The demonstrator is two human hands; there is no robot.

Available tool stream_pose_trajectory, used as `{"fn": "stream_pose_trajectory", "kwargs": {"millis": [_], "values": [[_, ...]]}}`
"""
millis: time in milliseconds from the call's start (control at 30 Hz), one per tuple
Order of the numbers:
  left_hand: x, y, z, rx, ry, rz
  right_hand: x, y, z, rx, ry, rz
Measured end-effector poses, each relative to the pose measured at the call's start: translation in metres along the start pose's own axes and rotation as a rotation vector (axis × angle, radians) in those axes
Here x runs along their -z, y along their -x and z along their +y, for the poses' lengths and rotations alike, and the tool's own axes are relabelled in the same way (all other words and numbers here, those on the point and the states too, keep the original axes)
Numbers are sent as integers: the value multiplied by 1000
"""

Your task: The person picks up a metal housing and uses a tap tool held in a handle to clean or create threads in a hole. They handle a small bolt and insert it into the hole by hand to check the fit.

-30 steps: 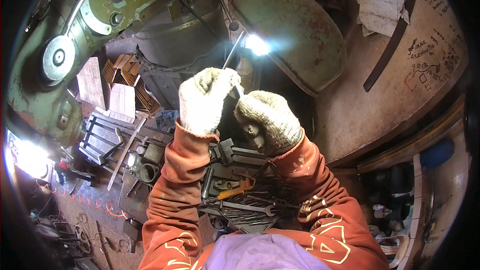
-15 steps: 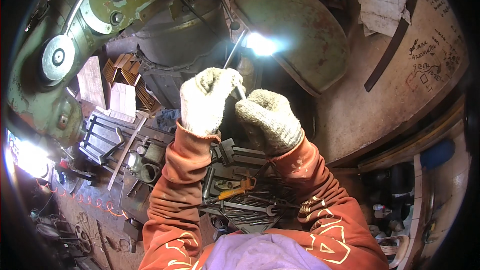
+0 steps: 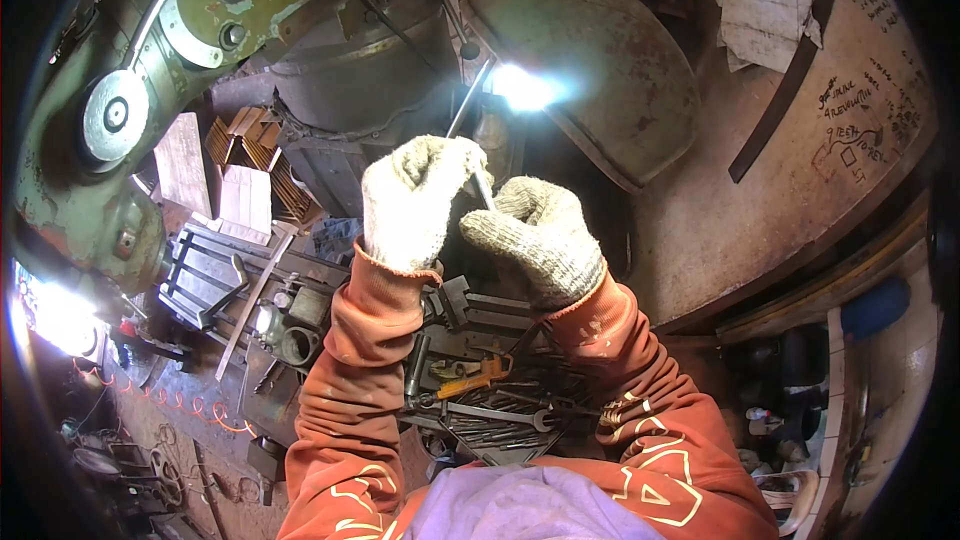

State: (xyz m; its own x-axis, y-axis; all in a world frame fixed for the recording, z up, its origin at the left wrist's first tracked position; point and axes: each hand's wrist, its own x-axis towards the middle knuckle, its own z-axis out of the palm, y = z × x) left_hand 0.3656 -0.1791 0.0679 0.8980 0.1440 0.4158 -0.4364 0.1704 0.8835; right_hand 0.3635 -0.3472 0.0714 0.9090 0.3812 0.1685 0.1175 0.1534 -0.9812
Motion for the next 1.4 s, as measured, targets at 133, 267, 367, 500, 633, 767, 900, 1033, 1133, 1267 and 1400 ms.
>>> {"fn": "stream_pose_trajectory", "kwargs": {"millis": [133,267,367,500,633,767,900,1033,1133,1267,1400], "values": [[-1,0,1,13,11,5,1,0,0,-12,19,10],[-1,-1,-1,14,12,6,1,0,2,-40,-59,9],[1,0,1,11,-10,8,-5,2,0,-84,-178,3],[-2,0,2,11,-15,10,-5,1,7,-96,-296,3],[0,1,1,23,26,5,-6,6,-8,-172,-222,-16],[-2,0,1,7,10,7,0,4,4,-120,-111,-52],[-2,1,2,13,43,9,-3,8,-9,-242,-229,-54],[-1,2,4,38,34,11,-3,7,1,-185,-272,-74],[-2,3,4,50,73,24,-3,6,2,-155,-276,-101],[-6,4,10,79,82,3,-1,7,0,-192,-328,-130],[-2,4,10,82,49,-29,0,7,3,-209,-360,-196]]}}
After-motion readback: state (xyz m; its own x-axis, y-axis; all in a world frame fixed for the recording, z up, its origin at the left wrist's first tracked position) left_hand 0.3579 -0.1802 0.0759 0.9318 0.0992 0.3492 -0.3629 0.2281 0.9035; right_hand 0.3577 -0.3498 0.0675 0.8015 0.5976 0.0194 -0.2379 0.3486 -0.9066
